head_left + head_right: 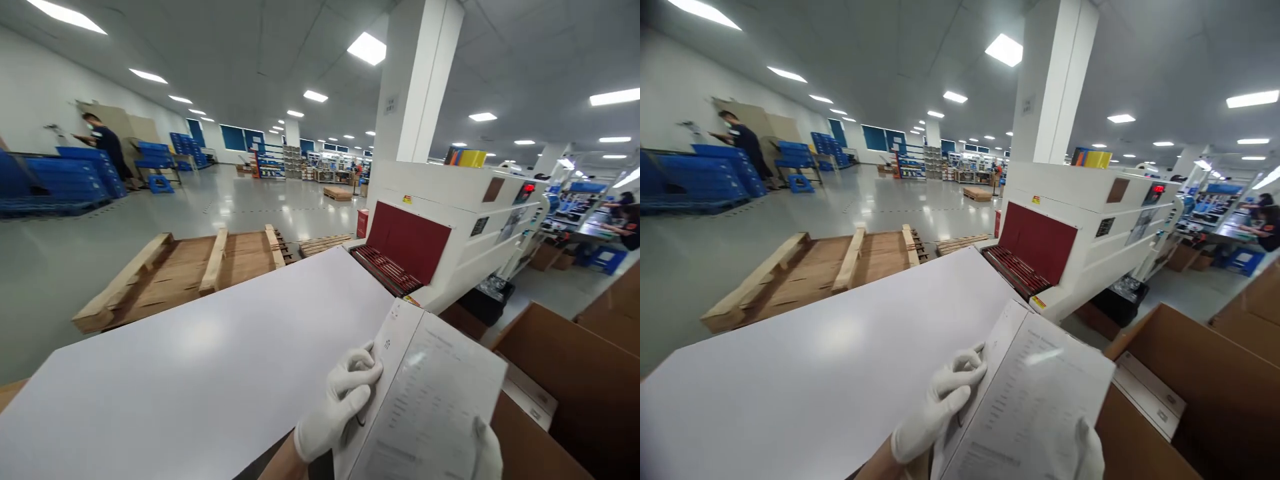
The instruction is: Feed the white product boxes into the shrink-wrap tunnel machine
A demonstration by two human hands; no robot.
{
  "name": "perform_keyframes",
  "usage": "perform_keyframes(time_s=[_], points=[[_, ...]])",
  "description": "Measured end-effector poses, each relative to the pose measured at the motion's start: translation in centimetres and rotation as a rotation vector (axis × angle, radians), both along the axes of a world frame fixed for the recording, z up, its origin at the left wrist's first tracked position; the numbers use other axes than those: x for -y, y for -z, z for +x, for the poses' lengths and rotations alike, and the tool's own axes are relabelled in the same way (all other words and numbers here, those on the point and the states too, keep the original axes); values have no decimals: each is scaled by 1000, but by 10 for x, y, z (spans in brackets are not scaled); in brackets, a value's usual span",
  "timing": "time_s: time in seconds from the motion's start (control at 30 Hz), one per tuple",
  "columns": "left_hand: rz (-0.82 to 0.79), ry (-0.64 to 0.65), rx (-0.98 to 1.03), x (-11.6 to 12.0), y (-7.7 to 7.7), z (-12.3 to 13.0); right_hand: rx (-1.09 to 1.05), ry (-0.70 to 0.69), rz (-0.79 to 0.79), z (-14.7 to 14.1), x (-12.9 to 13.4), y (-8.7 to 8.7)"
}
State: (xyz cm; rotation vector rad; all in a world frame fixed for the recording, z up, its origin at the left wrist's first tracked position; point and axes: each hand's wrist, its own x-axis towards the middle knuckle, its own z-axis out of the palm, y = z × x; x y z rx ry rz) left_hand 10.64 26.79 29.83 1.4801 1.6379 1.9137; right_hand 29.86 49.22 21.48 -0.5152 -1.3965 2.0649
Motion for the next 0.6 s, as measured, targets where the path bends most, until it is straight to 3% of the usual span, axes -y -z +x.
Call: perform_keyframes(time_s=[0.1, 0.2, 0.33, 0.4, 0.47, 0.53, 0.6], points=[[-111, 65, -31, 1, -4, 5, 64, 89, -543, -2, 18, 8], [-291, 27, -31, 2, 4, -1, 45, 119, -638, -2, 28, 4], [-381, -27, 102, -4, 19, -11, 125, -9, -718, 10, 32, -12], [-355, -10, 129, -13, 19, -7, 138, -123, -701, 21, 27, -24], [-300, 8, 121, -29, 9, 3, 89, -180, -585, 36, 13, -45], [-244, 59, 82, -54, -7, 18, 13, -126, -373, 57, -11, -79], [-231, 136, -13, -89, -22, 33, -23, 24, -73, 85, -42, -122]])
